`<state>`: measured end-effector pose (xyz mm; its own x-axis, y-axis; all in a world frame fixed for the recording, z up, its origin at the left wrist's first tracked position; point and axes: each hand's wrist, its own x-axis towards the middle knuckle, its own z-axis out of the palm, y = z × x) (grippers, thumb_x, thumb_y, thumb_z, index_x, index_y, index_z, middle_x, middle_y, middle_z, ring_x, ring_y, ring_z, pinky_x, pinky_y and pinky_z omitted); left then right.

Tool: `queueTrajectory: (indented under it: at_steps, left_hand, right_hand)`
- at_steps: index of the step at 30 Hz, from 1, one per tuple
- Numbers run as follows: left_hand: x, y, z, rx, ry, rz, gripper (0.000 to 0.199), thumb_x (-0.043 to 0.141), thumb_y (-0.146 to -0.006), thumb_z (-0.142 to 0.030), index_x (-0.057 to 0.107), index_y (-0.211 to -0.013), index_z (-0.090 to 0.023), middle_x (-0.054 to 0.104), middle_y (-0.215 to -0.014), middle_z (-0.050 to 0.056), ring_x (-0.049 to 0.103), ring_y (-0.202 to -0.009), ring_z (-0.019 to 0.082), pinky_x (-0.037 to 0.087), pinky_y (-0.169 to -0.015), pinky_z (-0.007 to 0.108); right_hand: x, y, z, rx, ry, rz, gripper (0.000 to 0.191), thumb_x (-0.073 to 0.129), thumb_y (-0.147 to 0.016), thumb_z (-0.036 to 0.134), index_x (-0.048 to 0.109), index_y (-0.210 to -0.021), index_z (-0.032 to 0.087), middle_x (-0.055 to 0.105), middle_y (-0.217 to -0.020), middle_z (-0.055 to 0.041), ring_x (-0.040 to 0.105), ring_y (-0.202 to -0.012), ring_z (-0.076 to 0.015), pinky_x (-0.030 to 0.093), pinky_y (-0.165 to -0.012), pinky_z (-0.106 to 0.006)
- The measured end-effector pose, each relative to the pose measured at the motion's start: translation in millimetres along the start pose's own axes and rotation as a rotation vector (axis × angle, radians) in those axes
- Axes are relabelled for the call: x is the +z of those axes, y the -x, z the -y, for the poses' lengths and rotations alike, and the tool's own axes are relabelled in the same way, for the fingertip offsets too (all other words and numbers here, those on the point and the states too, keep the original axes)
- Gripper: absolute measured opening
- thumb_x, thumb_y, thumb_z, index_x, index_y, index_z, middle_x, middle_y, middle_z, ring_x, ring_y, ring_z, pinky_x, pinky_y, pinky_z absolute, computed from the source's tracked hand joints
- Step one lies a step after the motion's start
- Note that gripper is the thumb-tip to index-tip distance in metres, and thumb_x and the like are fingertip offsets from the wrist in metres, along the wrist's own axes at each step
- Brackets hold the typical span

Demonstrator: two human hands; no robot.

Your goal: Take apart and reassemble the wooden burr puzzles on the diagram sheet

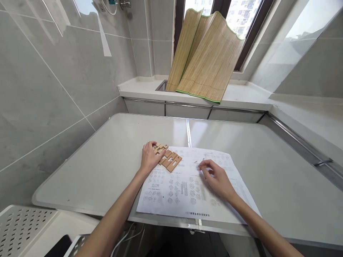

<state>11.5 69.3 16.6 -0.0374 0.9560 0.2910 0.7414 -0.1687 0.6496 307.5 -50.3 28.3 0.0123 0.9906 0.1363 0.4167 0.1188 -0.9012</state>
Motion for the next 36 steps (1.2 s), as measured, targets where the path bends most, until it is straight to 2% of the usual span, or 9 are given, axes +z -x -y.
queueTrajectory:
  at_steps: [4,8,14,19,23,26,30,33,36]
  left_hand:
    - [1.4,-0.6,2.6,-0.010,0.013,-0.023,0.048,0.074,-0.085,-0.051,0.055,-0.119,-0.022,0.067,-0.126,0.013,0.059,-0.124,0.035,0.048,-0.106,0.050]
    - [2.4,-1.7,4.9,-0.026,0.022,-0.044,0.054,0.078,-0.080,-0.050,0.054,-0.120,-0.023,0.067,-0.127,0.013,0.058,-0.125,0.037,0.046,-0.109,0.052]
    - [0.4,-1.5,3.6,-0.084,0.062,-0.057,0.059,0.082,-0.076,-0.050,0.053,-0.119,-0.022,0.068,-0.127,0.014,0.061,-0.123,0.036,0.048,-0.107,0.050]
    - [-3.7,-2.5,1.4,-0.140,0.139,-0.075,0.062,0.082,-0.077,-0.054,0.054,-0.121,-0.022,0.068,-0.130,0.015,0.063,-0.125,0.034,0.053,-0.103,0.046]
    - [-16.3,0.7,-8.0,-0.155,0.199,-0.088,0.062,0.080,-0.080,-0.057,0.055,-0.125,-0.022,0.067,-0.135,0.014,0.065,-0.126,0.031,0.054,-0.105,0.045]
    - [-27.6,17.7,-27.9,-0.076,0.227,0.016,0.066,0.086,-0.073,-0.056,0.059,-0.125,-0.024,0.071,-0.130,0.011,0.067,-0.124,0.032,0.056,-0.104,0.045]
    - [-29.4,59.3,-65.1,0.177,0.248,0.315,0.063,0.084,-0.080,-0.047,0.059,-0.134,-0.027,0.072,-0.131,0.010,0.073,-0.116,0.031,0.061,-0.097,0.047]
    - [-20.7,85.6,-88.8,0.328,0.166,0.387,0.058,0.089,-0.077,-0.042,0.061,-0.127,-0.028,0.073,-0.128,0.010,0.071,-0.119,0.034,0.060,-0.099,0.050]
    - [-9.3,96.2,-101.5,0.311,0.128,0.407,0.054,0.088,-0.079,-0.040,0.059,-0.124,-0.027,0.073,-0.118,0.007,0.072,-0.110,0.031,0.060,-0.093,0.046]
  right_hand:
    - [-23.6,43.3,-19.0,0.074,0.020,-0.091,0.024,0.058,-0.101,0.046,0.068,-0.102,0.024,0.076,-0.104,-0.0096,0.069,-0.091,-0.0265,0.054,-0.070,-0.036]
    - [-34.2,67.5,-41.2,0.103,0.015,-0.187,0.034,0.061,-0.098,0.056,0.070,-0.102,0.023,0.076,-0.101,-0.0112,0.067,-0.081,-0.0255,0.055,-0.068,-0.037]
    - [-33.7,71.9,-51.8,0.121,0.001,-0.172,0.045,0.061,-0.096,0.066,0.071,-0.097,0.022,0.075,-0.089,-0.0083,0.063,-0.070,-0.0226,0.055,-0.069,-0.037]
    - [-33.8,71.1,-52.0,0.119,-0.008,-0.174,0.044,0.060,-0.097,0.065,0.071,-0.099,0.022,0.075,-0.087,-0.0079,0.067,-0.074,-0.0247,0.055,-0.070,-0.037]
    - [-33.2,70.5,-48.9,0.109,-0.010,-0.176,0.042,0.058,-0.099,0.062,0.070,-0.100,0.022,0.075,-0.086,-0.0072,0.067,-0.073,-0.0237,0.054,-0.070,-0.036]
    - [-32.0,69.2,-41.1,0.100,-0.006,-0.188,0.040,0.057,-0.099,0.060,0.070,-0.097,0.022,0.075,-0.084,-0.0066,0.067,-0.071,-0.0234,0.054,-0.069,-0.036]
    - [-31.3,67.0,-28.7,0.104,0.001,-0.200,0.033,0.055,-0.099,0.051,0.070,-0.094,0.023,0.074,-0.082,-0.0057,0.067,-0.071,-0.0235,0.052,-0.067,-0.035]
    - [-32.7,65.7,-23.7,0.105,-0.002,-0.190,0.024,0.053,-0.099,0.040,0.069,-0.094,0.023,0.074,-0.084,-0.0054,0.068,-0.074,-0.0238,0.052,-0.069,-0.035]
    - [-34.8,64.3,-23.2,0.090,0.000,-0.165,0.020,0.052,-0.099,0.033,0.069,-0.094,0.024,0.074,-0.085,-0.0046,0.067,-0.073,-0.0233,0.051,-0.069,-0.035]
